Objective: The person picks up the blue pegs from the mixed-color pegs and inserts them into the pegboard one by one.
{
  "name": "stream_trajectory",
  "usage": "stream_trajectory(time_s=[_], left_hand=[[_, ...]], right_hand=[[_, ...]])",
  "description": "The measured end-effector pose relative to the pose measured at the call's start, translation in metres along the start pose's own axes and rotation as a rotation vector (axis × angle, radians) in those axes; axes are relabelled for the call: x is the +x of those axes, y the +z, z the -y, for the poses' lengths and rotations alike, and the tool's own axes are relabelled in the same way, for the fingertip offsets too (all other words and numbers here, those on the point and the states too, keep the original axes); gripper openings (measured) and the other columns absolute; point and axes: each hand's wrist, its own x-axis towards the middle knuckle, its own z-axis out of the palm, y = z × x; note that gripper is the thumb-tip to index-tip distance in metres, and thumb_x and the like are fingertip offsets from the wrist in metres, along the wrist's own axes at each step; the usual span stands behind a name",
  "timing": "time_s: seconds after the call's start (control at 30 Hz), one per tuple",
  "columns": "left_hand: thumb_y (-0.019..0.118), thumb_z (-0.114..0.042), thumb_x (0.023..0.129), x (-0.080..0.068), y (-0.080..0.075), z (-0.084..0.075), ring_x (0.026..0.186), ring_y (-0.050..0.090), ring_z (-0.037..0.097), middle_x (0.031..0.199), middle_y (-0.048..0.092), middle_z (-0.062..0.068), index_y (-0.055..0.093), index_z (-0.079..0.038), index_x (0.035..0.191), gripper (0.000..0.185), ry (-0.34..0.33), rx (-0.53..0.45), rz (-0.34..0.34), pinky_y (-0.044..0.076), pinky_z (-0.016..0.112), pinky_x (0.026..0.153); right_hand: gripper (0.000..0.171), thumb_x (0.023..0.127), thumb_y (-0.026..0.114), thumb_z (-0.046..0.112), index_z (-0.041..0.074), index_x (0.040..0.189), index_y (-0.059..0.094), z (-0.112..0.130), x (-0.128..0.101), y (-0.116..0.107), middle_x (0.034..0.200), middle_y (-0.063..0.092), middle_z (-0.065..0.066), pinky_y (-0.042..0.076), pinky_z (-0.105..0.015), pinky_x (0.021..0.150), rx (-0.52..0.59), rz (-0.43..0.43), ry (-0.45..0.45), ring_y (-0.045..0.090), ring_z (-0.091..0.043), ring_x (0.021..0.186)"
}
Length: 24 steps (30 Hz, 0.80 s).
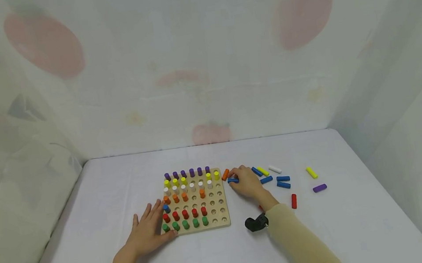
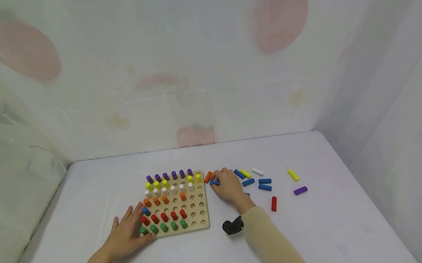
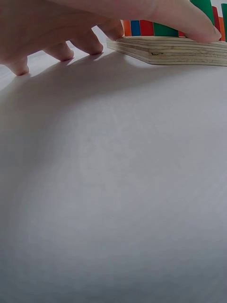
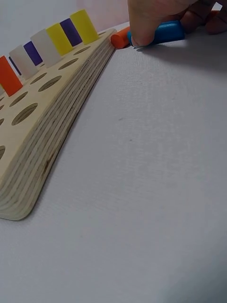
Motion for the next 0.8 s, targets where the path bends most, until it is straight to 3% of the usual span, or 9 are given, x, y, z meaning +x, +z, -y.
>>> stream_trajectory(time_s=[0.8], left_hand=[[0.062, -0.068, 0.070, -0.0001, -0.0038, -0.0042, 0.136, 0.021, 0.042, 0.150, 0.028, 0.011, 0.033, -0.009, 0.143, 0.098, -0.004, 0.024, -0.004, 0.007, 0.072, 0.100]], right_hand=[[0.020, 0.083, 0.066, 0.023, 0.018, 0.103, 0.066, -0.0022, -0.0022, 0.0033, 0.088, 0.056, 0.001, 0.045, -0.031, 0.073, 0.057, -0.047, -0.005, 0.049, -0.015, 0.078]])
